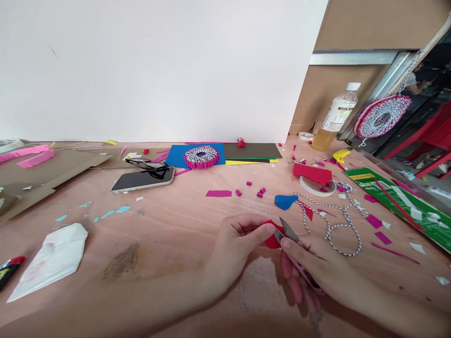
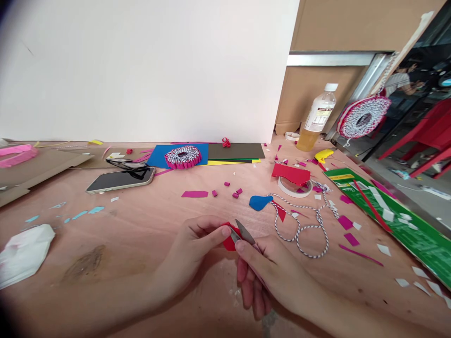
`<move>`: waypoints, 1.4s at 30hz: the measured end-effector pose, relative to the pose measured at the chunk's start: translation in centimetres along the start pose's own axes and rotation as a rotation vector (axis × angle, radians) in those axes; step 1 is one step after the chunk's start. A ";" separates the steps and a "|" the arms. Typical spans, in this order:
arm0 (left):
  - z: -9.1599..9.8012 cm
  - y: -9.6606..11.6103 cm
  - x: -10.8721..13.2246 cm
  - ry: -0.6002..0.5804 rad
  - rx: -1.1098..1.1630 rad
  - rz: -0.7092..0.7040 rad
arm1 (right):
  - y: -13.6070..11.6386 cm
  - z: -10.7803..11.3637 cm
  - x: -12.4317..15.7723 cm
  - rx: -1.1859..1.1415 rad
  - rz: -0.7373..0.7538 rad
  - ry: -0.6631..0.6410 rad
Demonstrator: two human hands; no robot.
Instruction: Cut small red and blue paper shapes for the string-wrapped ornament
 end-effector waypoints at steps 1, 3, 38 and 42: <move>0.0 0.0 0.0 -0.005 -0.005 -0.004 | 0.1 0.0 0.0 0.013 -0.010 0.000; 0.0 0.0 0.0 -0.021 -0.020 -0.003 | 0.2 0.2 0.0 0.040 -0.037 -0.010; -0.5 -1.1 0.6 -0.129 -0.065 0.167 | 0.1 1.3 0.6 0.172 -0.083 -0.038; -0.5 -1.1 0.7 -0.144 -0.082 0.181 | 0.1 1.4 0.7 0.179 -0.097 -0.048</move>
Point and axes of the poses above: each hand's wrist, its own x-axis away from the middle knuckle, its own z-axis out of the back of the hand, y = z × x, the point moved 3 cm from there along -x, towards the middle knuckle, and after that the axes turned 1 degree about x, right-handed, at the moved point
